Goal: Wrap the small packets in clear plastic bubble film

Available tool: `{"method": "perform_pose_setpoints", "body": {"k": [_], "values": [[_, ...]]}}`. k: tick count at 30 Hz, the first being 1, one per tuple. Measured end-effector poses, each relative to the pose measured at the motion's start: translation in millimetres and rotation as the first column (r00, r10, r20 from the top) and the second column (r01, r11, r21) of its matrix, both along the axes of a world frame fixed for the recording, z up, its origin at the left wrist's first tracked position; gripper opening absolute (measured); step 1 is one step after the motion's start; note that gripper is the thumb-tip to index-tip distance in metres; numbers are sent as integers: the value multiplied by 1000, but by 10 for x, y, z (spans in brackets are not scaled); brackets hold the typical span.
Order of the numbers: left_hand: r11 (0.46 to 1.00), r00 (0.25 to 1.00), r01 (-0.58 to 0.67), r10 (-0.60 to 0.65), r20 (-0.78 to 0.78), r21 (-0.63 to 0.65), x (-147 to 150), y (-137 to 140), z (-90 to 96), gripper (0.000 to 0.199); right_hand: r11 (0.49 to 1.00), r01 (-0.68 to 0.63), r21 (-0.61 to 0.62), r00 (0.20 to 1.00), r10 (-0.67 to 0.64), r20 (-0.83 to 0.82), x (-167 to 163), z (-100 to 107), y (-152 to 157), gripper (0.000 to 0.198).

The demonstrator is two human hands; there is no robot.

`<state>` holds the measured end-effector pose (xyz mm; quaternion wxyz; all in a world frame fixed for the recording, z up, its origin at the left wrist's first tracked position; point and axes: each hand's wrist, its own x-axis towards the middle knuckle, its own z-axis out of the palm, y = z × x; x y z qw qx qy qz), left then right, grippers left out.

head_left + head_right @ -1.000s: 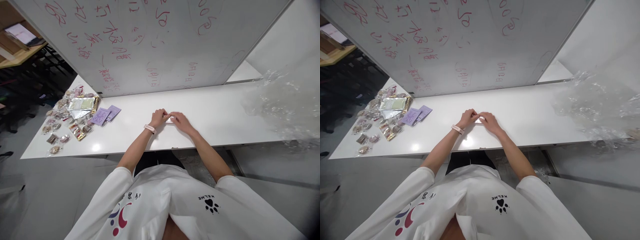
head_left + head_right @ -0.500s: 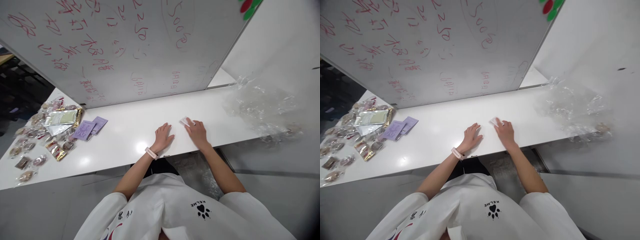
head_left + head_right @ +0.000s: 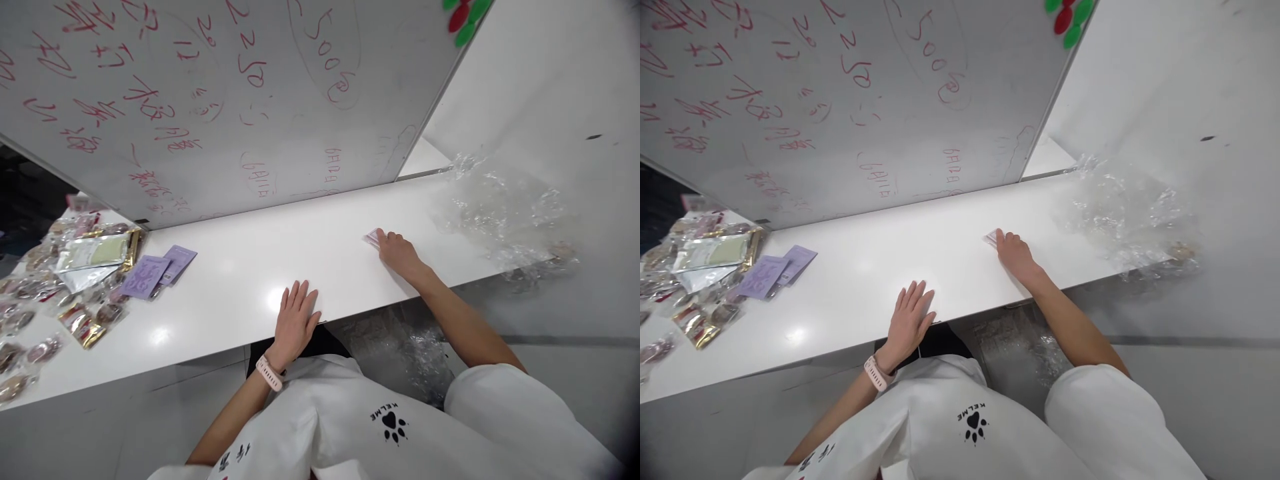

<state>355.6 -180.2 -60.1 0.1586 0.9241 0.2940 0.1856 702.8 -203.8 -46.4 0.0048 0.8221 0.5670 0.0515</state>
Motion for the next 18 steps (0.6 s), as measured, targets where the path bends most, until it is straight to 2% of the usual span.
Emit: {"method": "perform_pose_setpoints", "body": {"k": [3,6,9,12,15,18], "values": [[995,999,-26,30,-37,101,-49,-38,-2,47,1000,8,-4,997,-8,-71,184,74,18,51],[986,998,-34,43,-53,165,-27,-45,6,47,972,209,105,961,-184,-207,581,152,150,51],[978,997,-46,59,-58,204,8,-49,18,47,855,446,265,882,-371,-289,1101,221,448,54],[970,995,-66,81,-57,234,30,-54,24,48,739,566,366,819,-451,-354,1577,261,846,55],[961,994,-73,91,-54,266,45,-55,21,50,675,637,373,766,-499,-405,1895,231,1223,51],[955,994,-75,95,-57,287,62,-48,17,53,644,669,370,738,-519,-431,2061,115,1515,46]]}}
